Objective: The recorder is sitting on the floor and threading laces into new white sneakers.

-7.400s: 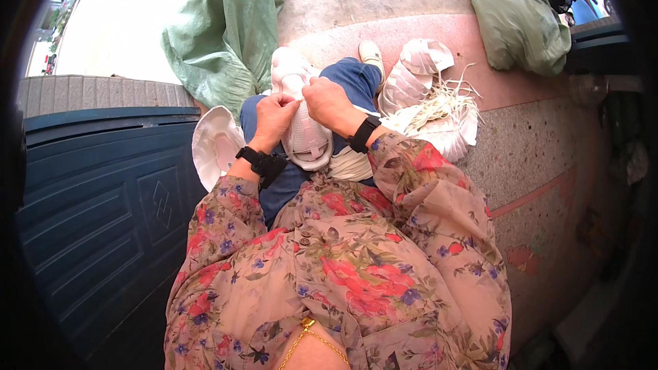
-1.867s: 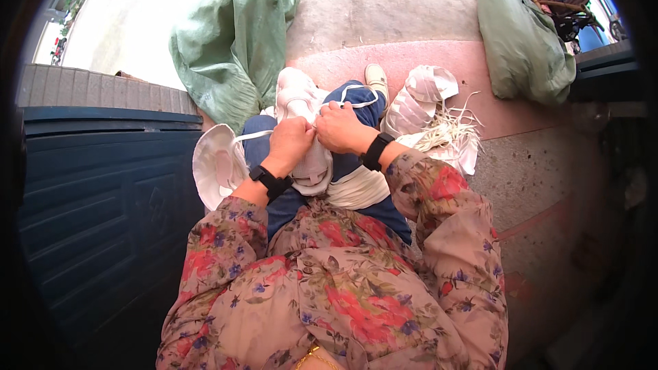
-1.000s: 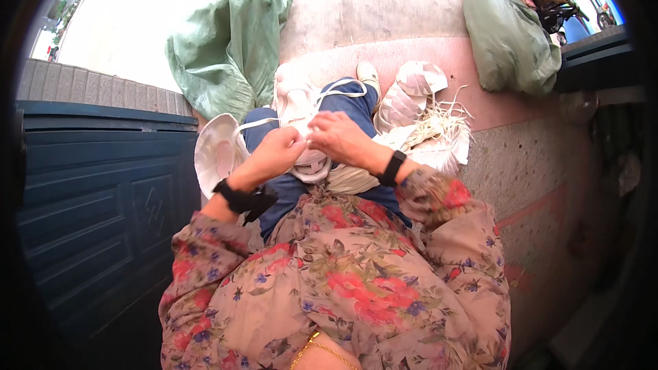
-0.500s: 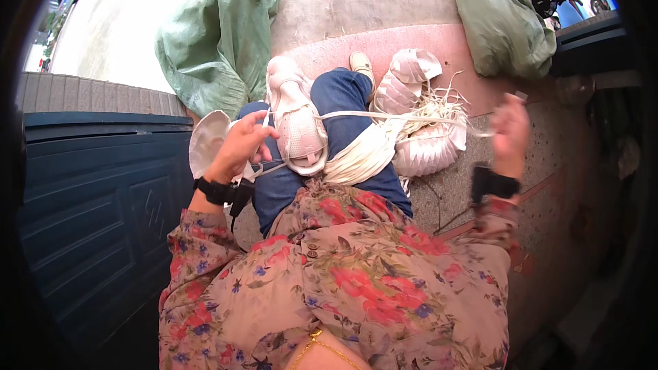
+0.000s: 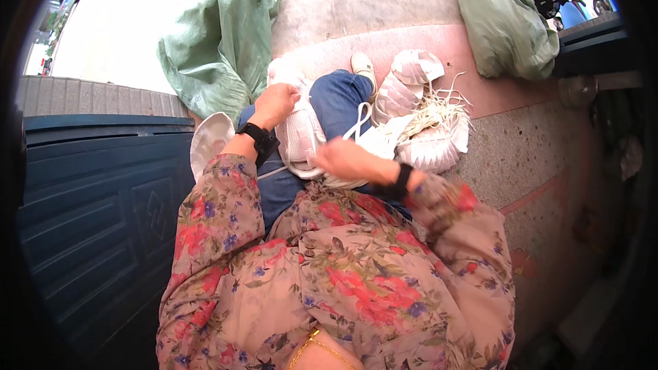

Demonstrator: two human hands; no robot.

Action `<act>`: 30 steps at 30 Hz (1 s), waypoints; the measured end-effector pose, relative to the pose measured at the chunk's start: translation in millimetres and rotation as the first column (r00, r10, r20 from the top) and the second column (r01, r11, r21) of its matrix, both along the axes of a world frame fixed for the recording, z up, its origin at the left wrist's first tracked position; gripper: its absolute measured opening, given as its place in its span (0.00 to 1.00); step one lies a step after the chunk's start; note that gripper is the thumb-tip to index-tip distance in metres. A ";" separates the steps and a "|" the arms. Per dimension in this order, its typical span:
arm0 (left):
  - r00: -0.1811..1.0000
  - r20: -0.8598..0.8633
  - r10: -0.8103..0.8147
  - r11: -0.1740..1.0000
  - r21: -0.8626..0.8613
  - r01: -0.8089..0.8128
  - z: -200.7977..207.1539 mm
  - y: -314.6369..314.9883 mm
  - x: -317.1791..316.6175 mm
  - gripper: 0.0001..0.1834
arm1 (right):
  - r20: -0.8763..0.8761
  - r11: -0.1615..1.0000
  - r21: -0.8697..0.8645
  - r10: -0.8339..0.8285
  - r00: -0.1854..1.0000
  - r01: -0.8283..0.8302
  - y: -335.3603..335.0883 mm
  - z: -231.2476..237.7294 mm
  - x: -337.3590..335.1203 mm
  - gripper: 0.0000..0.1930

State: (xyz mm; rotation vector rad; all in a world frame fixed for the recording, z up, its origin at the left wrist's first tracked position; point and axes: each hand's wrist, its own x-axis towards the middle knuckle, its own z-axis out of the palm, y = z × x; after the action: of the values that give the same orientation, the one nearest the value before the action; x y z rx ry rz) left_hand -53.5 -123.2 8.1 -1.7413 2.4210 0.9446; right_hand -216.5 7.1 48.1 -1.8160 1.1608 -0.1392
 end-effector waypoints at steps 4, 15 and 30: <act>1.000 -0.023 -0.007 0.998 -0.069 0.005 3.4 4.0 13.2 0.12 | 0.153 0.970 0.240 -0.085 0.985 0.046 35.7 48.2 -40.9 0.18; 0.750 -0.448 0.486 0.844 0.465 -0.269 15.4 71.9 47.1 0.11 | 0.326 0.842 -0.247 -0.393 0.860 0.479 -53.4 -22.1 -33.6 0.12; 0.989 -0.134 0.066 0.956 -0.274 -0.101 5.5 45.9 47.0 0.10 | 0.018 0.956 -0.149 -0.253 0.967 0.253 -97.3 -45.7 39.4 0.14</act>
State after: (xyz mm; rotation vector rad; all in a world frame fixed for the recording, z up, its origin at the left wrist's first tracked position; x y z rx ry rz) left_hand -6.5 -77.3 13.6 -1.9409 2.6939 0.7679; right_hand -177.1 -90.3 2.4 -1.7890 1.4135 -0.3836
